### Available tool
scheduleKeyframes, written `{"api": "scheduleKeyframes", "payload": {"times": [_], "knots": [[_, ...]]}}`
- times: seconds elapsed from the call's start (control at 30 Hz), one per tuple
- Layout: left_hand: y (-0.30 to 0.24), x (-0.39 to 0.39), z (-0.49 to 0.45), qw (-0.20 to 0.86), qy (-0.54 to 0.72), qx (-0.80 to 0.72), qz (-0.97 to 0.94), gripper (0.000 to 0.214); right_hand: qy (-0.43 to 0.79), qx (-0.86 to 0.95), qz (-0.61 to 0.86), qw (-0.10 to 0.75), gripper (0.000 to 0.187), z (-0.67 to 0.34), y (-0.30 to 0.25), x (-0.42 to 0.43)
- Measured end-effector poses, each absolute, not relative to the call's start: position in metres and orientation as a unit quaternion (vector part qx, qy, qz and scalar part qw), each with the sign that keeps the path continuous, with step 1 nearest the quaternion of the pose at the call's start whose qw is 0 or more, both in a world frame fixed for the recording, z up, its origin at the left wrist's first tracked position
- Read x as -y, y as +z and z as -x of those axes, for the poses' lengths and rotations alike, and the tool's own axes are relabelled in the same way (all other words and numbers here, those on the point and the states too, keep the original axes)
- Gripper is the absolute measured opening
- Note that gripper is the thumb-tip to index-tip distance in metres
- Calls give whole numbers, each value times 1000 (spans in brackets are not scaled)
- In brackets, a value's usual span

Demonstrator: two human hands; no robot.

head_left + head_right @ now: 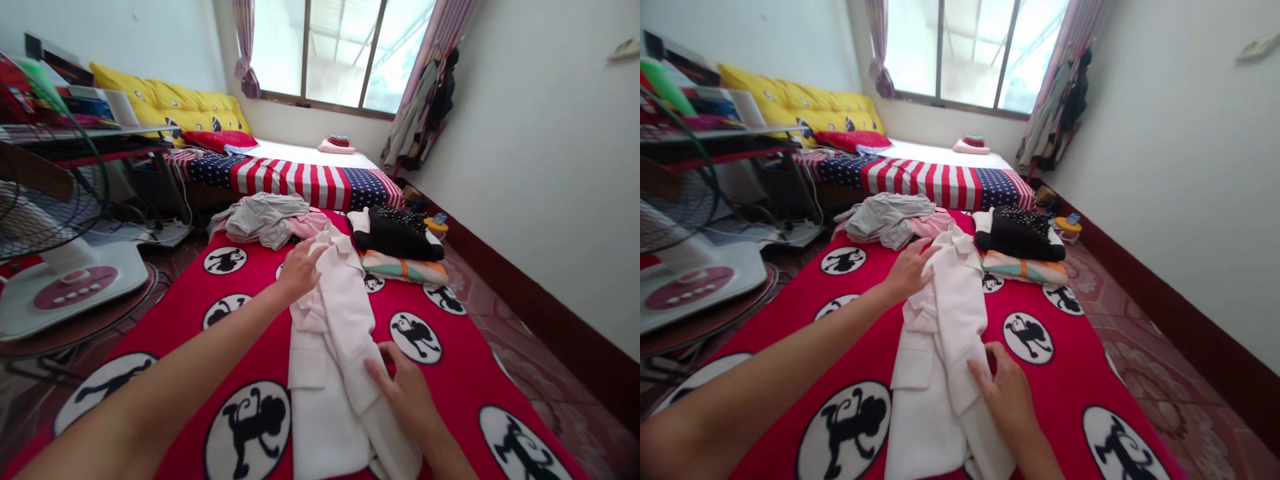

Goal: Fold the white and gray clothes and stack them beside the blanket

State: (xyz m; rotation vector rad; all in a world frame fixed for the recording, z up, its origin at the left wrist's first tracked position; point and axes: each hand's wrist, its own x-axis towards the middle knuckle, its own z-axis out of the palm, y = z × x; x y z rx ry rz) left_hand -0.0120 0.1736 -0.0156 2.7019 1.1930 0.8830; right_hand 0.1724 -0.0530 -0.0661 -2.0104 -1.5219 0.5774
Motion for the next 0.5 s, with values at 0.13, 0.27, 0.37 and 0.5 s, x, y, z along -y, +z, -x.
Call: {"api": "scheduleKeyframes", "payload": {"times": [0.13, 0.27, 0.37, 0.5], "knots": [[-69, -118, 69, 252, 295, -501, -773, 49, 211, 529, 781, 256, 51, -174, -68, 72], [-82, -53, 87, 392, 287, -518, -704, 54, 217, 516, 807, 187, 65, -164, -67, 74], [-83, -20, 76, 422, 272, -495, -709, 65, 280, 508, 771, 263, 66, -149, -72, 70], [-81, -20, 78, 484, 326, -461, -668, 55, 314, 485, 720, 385, 63, -137, -83, 76]]}}
